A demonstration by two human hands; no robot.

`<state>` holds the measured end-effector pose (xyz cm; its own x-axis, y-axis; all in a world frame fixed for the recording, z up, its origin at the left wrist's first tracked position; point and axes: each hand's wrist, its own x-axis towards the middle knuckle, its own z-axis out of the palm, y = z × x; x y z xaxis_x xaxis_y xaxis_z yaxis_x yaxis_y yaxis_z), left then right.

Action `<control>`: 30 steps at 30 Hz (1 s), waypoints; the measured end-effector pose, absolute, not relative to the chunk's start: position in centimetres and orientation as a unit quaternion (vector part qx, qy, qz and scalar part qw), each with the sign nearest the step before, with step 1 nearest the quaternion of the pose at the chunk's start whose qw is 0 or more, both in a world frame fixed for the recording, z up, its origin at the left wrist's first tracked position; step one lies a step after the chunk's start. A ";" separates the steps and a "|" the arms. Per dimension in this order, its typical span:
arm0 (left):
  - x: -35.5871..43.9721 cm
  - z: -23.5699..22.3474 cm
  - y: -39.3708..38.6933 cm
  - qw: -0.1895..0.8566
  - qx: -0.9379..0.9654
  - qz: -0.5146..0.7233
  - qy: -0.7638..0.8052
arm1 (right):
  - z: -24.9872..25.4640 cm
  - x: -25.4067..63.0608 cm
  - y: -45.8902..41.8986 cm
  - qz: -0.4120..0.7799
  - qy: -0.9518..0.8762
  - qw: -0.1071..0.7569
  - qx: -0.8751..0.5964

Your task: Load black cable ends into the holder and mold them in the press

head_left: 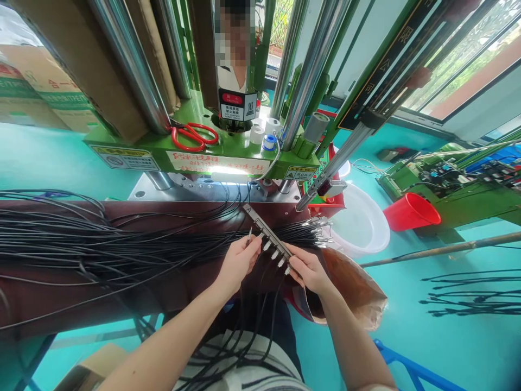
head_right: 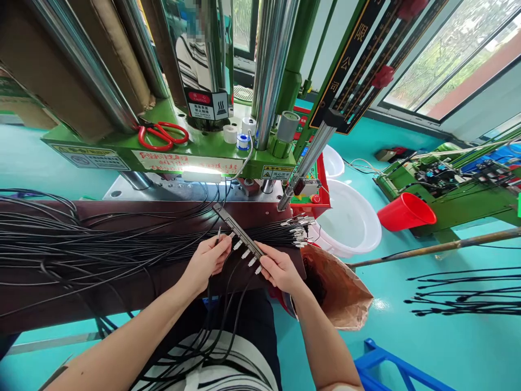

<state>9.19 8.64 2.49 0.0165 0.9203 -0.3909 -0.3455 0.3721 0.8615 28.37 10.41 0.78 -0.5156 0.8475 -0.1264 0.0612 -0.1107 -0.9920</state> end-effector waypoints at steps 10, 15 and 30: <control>8.7 2.7 9.2 0.634 0.345 0.445 0.530 | 0.9 28.2 10.4 0.593 -0.645 0.277 -0.394; 7.5 3.6 9.2 0.639 0.406 0.438 0.485 | 0.9 28.2 10.3 0.617 -0.593 0.323 -0.405; 7.1 4.6 7.5 0.326 0.633 0.319 0.626 | 0.4 28.7 10.3 0.633 -0.569 0.355 -0.387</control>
